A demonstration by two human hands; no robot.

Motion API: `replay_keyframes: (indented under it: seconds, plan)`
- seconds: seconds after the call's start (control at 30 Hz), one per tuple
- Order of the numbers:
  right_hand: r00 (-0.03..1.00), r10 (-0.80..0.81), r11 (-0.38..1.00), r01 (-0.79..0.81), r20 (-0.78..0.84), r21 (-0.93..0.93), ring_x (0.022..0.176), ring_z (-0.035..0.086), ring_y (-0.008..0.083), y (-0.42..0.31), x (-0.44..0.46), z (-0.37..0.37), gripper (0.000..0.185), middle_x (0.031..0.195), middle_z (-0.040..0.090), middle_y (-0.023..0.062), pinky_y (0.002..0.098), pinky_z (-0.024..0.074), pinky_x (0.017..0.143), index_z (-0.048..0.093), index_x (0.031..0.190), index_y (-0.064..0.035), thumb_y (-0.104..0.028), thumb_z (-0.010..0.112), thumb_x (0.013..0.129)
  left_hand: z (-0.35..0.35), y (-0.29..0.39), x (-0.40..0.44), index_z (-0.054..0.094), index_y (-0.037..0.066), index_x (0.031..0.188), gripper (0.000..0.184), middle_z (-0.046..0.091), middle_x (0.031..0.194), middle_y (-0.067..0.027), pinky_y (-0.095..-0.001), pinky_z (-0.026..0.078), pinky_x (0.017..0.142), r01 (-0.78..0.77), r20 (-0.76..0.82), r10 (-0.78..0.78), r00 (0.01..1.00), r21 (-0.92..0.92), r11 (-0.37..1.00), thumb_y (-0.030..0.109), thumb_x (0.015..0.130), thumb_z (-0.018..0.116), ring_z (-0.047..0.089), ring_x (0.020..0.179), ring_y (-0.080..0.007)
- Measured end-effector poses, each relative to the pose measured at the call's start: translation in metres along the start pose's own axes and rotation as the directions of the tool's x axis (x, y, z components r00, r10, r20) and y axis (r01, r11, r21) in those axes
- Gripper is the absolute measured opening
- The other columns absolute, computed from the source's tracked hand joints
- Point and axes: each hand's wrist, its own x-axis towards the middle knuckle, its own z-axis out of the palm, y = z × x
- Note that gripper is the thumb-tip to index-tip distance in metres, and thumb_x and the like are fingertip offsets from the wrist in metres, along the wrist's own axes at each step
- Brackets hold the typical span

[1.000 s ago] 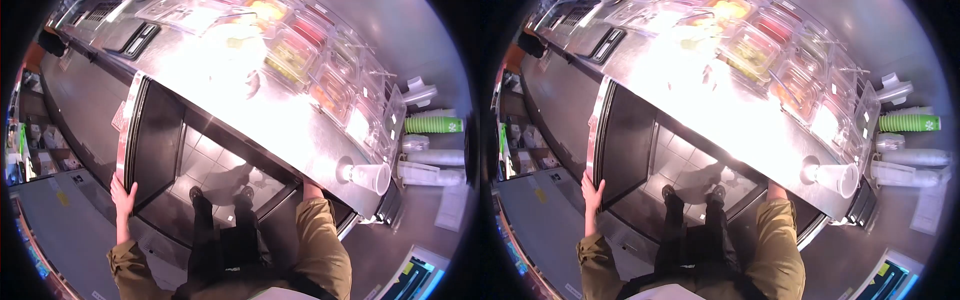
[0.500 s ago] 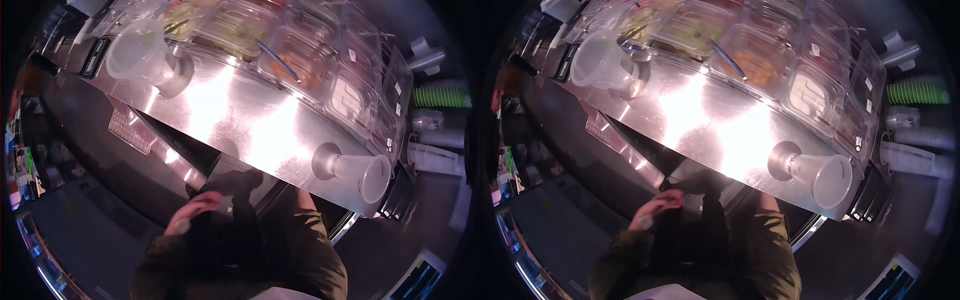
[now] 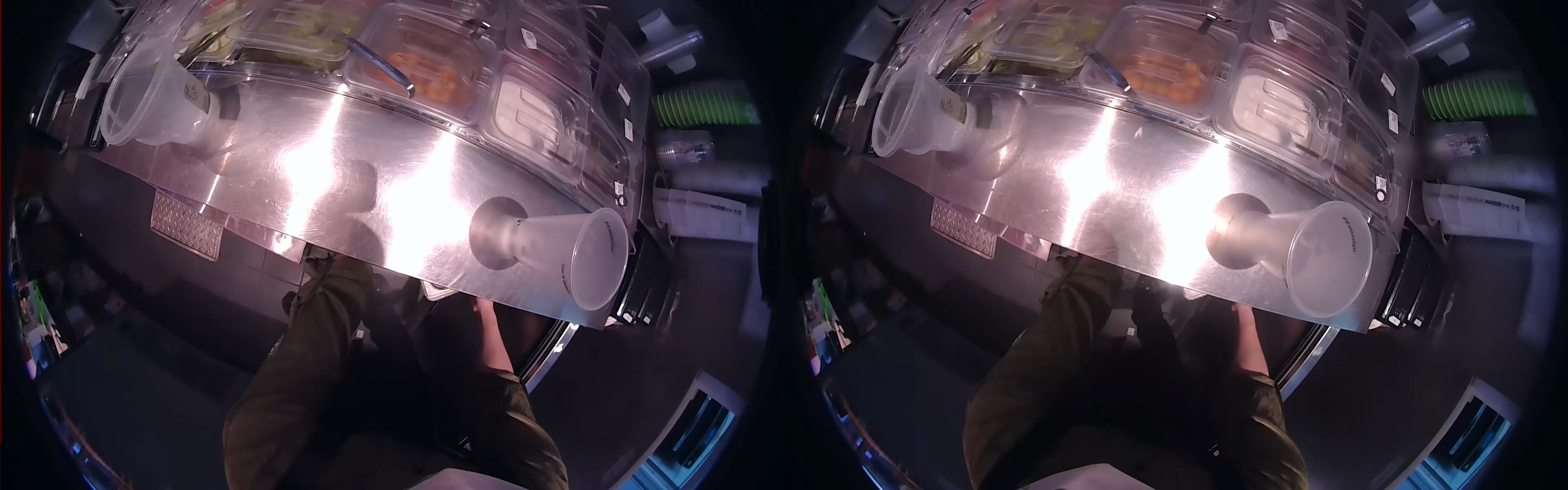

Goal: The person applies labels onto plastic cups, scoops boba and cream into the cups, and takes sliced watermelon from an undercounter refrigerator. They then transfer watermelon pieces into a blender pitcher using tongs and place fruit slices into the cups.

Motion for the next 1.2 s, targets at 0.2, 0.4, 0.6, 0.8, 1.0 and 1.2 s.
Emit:
replay_keyframes:
  seconds: [0.2,0.4,0.6,0.8,1.0,1.2]
  plan:
    - [0.992,-0.121,0.975,0.114,0.024,0.193,0.059,0.05,0.0109,0.01,-0.02,-0.027,0.023,0.075,0.055,0.0047,0.0255,0.0434,0.051,0.052,0.102,-0.006,0.0,0.048,0.08,-0.01,-0.014,-0.03,0.048,0.005,0.111,0.032,0.056,0.097,-0.0066,-0.0236,0.046,0.069,-0.017,-0.003,0.018,1.0,0.104,0.994,0.013,0.082,0.059,0.056,0.083,-0.0146]
    - [0.977,0.013,0.999,-0.022,0.212,0.044,0.049,0.045,0.0079,-0.09,-0.139,-0.077,0.011,0.058,0.048,0.0003,0.0233,0.0353,0.042,0.049,0.076,-0.0063,0.004,0.049,0.074,-0.116,-0.021,-0.165,0.055,0.001,0.092,0.018,0.057,0.074,-0.0059,-0.0195,0.047,0.049,0.061,0.17,-0.146,0.974,0.429,0.901,0.008,0.077,0.064,0.057,0.061,-0.0121]
    - [0.839,0.135,0.982,-0.183,0.528,0.04,0.048,0.044,0.0067,-0.223,-0.272,-0.069,0.011,0.059,0.049,-0.0017,0.0209,0.0311,0.041,0.05,0.073,-0.0088,0.001,0.053,0.071,-0.14,0.098,-0.376,0.047,0.006,0.072,0.022,0.056,0.066,-0.0046,-0.0276,0.056,0.061,0.03,-0.013,-0.028,1.0,0.368,0.929,0.009,0.078,0.067,0.061,0.064,-0.0133]
    - [0.928,-0.282,0.938,0.214,0.244,0.271,0.057,0.048,0.0075,-0.343,-0.329,-0.076,0.012,0.069,0.052,0.0003,0.0228,0.0382,0.049,0.052,0.087,-0.0041,-0.005,0.053,0.075,-0.084,0.232,-0.44,0.049,0.003,0.1,0.023,0.056,0.093,-0.0056,-0.0291,0.054,0.073,-0.251,0.324,0.112,0.939,0.427,0.869,0.011,0.083,0.061,0.06,0.084,-0.0141]
    - [0.907,-0.419,0.889,0.4,-0.045,-0.222,0.103,0.053,0.0373,-0.421,-0.269,-0.038,0.053,0.11,0.053,0.0264,0.0389,0.0403,0.089,0.037,0.124,0.0033,-0.01,0.053,0.075,-0.032,0.289,-0.389,0.047,0.003,0.115,0.032,0.058,0.104,-0.0073,-0.031,0.053,0.078,-0.369,0.478,0.184,0.859,0.327,0.87,0.008,0.085,0.057,0.06,0.091,-0.0169]
    - [0.872,-0.489,0.804,0.437,-0.03,-0.403,0.109,0.049,0.0413,-0.429,-0.188,0.008,0.056,0.116,0.051,0.0278,0.0415,0.0384,0.093,0.032,0.128,0.0007,-0.008,0.049,0.076,-0.034,0.304,-0.303,0.055,-0.002,0.101,0.022,0.061,0.095,-0.0111,-0.034,0.055,0.075,-0.407,0.506,0.226,0.833,0.283,0.869,0.002,0.08,0.06,0.063,0.085,-0.0213]
